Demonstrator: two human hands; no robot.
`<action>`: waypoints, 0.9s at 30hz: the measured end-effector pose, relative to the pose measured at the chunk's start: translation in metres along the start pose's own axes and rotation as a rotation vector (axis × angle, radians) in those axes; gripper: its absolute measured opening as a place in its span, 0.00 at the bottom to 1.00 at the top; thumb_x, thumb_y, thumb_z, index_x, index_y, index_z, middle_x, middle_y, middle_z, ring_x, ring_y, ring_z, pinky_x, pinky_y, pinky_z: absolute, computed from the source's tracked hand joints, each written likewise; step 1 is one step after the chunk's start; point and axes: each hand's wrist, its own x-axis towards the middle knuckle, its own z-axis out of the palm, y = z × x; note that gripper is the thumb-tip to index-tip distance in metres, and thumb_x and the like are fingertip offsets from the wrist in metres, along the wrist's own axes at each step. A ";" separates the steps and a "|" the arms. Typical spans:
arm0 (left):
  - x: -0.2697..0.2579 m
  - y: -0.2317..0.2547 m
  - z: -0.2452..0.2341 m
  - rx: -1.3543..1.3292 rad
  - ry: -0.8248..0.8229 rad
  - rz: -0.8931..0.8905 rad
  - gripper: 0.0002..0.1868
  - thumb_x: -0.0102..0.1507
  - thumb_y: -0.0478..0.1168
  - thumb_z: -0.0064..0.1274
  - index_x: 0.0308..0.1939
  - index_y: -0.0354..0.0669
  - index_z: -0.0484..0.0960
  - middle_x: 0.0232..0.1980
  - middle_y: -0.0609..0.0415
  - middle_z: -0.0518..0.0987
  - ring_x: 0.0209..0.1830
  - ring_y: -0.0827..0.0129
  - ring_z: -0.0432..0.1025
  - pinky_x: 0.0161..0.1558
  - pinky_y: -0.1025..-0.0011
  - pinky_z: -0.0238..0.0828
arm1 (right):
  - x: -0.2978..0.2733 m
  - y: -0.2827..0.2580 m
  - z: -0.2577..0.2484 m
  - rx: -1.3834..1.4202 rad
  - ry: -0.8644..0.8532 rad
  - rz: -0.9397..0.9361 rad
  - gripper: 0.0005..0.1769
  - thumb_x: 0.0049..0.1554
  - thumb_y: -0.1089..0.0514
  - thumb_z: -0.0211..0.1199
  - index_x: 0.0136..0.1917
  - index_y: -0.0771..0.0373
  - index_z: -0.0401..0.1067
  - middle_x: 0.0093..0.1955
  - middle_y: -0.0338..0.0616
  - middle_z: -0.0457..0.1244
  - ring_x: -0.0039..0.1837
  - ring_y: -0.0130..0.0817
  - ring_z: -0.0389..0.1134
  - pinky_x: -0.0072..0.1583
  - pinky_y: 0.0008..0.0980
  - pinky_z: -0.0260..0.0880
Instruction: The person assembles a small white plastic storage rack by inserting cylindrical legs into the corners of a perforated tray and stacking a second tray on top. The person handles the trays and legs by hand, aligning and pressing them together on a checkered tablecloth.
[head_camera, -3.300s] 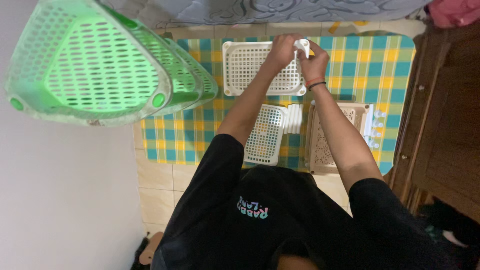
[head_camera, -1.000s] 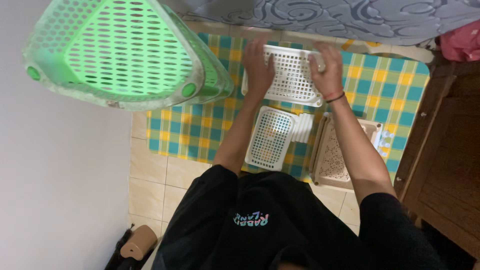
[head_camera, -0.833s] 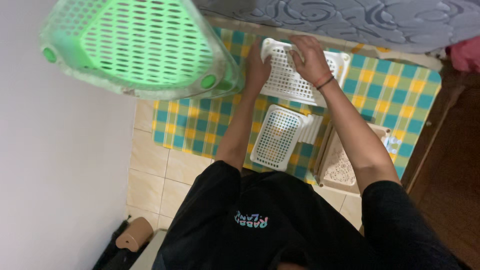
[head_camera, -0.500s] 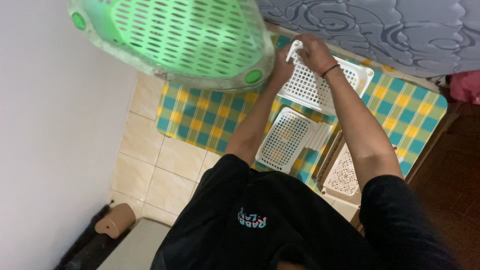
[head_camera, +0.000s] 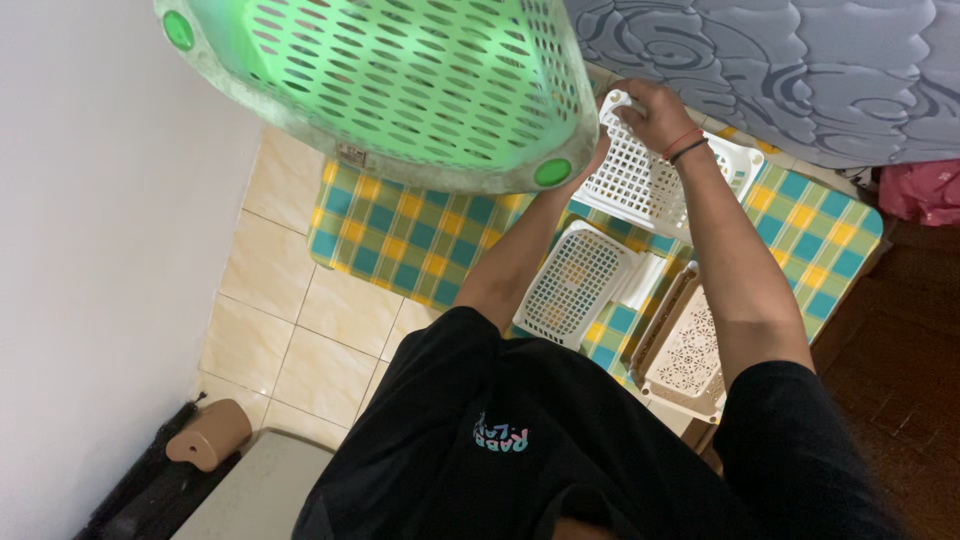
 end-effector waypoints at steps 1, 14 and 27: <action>0.001 0.000 -0.001 -0.011 -0.002 0.000 0.36 0.59 0.34 0.53 0.73 0.47 0.66 0.69 0.42 0.72 0.72 0.48 0.63 0.74 0.55 0.55 | 0.001 0.003 0.001 -0.011 0.010 -0.037 0.20 0.59 0.67 0.68 0.64 0.64 0.74 0.60 0.58 0.68 0.60 0.58 0.70 0.60 0.46 0.71; 0.005 0.009 -0.008 -0.225 0.014 -0.011 0.35 0.59 0.38 0.59 0.71 0.44 0.69 0.67 0.43 0.75 0.70 0.52 0.67 0.73 0.58 0.60 | -0.027 -0.005 0.026 -0.230 0.113 0.104 0.37 0.64 0.62 0.63 0.82 0.66 0.56 0.77 0.62 0.58 0.77 0.61 0.56 0.73 0.57 0.53; -0.105 0.035 -0.107 -0.431 -0.353 0.010 0.53 0.60 0.35 0.63 0.81 0.39 0.44 0.78 0.38 0.59 0.79 0.49 0.57 0.75 0.59 0.55 | -0.198 -0.111 0.075 -0.323 0.498 0.401 0.31 0.65 0.58 0.67 0.78 0.62 0.66 0.85 0.54 0.51 0.87 0.52 0.45 0.80 0.53 0.44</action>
